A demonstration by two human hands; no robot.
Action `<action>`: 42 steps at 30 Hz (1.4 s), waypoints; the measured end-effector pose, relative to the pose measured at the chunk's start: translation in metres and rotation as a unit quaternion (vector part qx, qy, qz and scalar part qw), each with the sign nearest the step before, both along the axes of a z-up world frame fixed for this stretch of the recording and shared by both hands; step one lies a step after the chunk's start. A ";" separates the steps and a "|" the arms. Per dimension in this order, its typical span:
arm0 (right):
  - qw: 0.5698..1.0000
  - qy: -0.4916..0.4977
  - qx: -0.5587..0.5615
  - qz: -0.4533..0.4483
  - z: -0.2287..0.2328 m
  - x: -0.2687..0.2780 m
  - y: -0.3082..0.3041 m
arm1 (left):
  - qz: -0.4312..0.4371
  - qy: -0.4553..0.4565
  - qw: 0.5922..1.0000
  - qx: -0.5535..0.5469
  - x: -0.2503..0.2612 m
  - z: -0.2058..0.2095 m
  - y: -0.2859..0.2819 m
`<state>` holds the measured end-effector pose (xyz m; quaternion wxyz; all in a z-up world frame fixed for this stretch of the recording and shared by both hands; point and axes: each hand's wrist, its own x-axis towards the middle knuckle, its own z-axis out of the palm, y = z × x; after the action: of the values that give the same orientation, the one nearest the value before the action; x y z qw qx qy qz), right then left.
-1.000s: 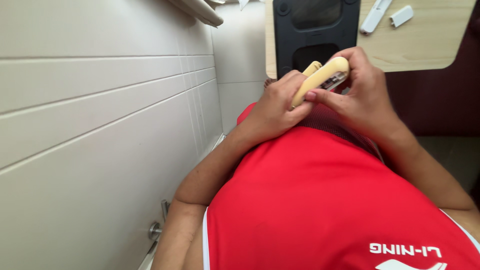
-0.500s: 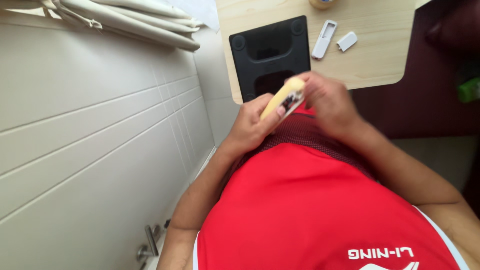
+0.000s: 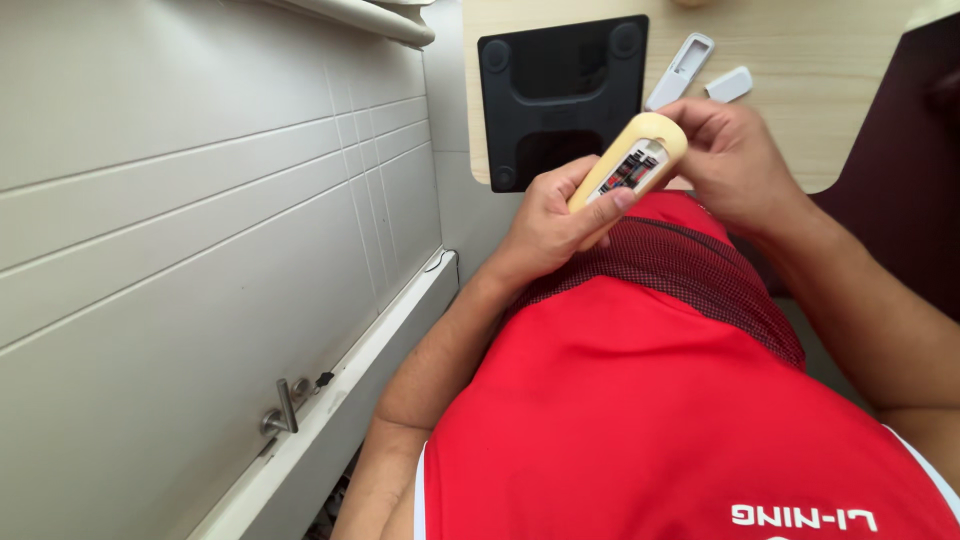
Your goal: The person assembles small electronic devices on a wooden table. They open the casing of a beige device and a white device, insert batteries, and close them. They also handle a black plastic tray and a roll of tape.
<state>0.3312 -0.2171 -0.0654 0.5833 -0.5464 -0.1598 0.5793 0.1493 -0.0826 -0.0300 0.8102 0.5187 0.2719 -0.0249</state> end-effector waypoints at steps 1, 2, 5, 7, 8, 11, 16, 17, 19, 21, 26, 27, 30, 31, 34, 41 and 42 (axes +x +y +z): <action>0.999 -0.019 -0.009 -0.026 -0.002 0.003 -0.002 | 0.022 0.003 1.000 -0.017 0.003 0.000 -0.001; 0.998 -0.038 -0.018 -0.051 -0.004 0.009 -0.004 | 0.044 0.005 0.998 -0.033 0.007 0.000 0.000; 0.992 -0.009 -0.028 -0.124 -0.006 0.027 -0.016 | 0.079 0.025 0.996 -0.042 0.013 0.003 0.005; 0.988 0.024 -0.027 -0.151 -0.007 0.036 -0.025 | 0.082 0.030 0.995 -0.046 0.012 0.003 0.010; 0.987 0.033 -0.026 -0.155 -0.008 0.039 -0.029 | 0.078 0.024 0.995 -0.054 0.011 0.001 0.014; 0.986 0.045 -0.030 -0.155 -0.009 0.041 -0.037 | 0.084 0.020 0.994 -0.064 0.008 -0.005 0.014; 0.986 0.065 0.001 -0.156 -0.010 0.040 -0.042 | 0.090 -0.014 0.994 -0.062 0.004 -0.006 0.014; 0.986 0.065 0.009 -0.156 -0.009 0.039 -0.043 | 0.086 -0.020 0.995 -0.056 0.003 -0.006 0.014; 0.985 0.063 0.017 -0.159 -0.004 0.035 -0.043 | 0.080 -0.025 0.995 -0.048 0.000 -0.006 0.016; 0.985 0.058 0.018 -0.164 0.004 0.029 -0.040 | 0.077 -0.024 0.996 -0.045 -0.005 -0.007 0.017; 0.987 -0.093 0.014 -0.128 0.041 -0.002 -0.015 | 0.054 -0.022 0.998 -0.036 -0.024 -0.015 0.026; 0.982 -0.147 0.002 -0.117 0.048 -0.013 -0.007 | 0.046 -0.021 0.998 -0.030 -0.028 -0.016 0.027; 0.978 -0.193 0.034 -0.068 0.060 -0.040 0.020 | 0.033 -0.026 0.999 -0.014 -0.043 -0.015 0.030; 0.978 -0.191 0.039 -0.066 0.064 -0.048 0.027 | 0.028 -0.025 0.999 -0.006 -0.048 -0.014 0.032; 0.973 -0.218 0.053 -0.053 0.067 -0.073 0.042 | 0.018 -0.025 0.999 0.009 -0.067 -0.011 0.044; 0.896 -0.443 0.014 -0.024 0.063 -0.128 0.068 | -0.023 0.001 0.997 0.071 -0.120 0.002 0.069; 0.899 -0.437 -0.004 -0.032 0.062 -0.134 0.070 | -0.025 0.016 0.997 0.072 -0.127 0.003 0.073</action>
<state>0.1968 -0.1469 -0.0035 0.4704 -0.7519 -0.3789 0.2642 0.0227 -0.0099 -0.0270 0.7652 0.5820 0.2731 -0.0338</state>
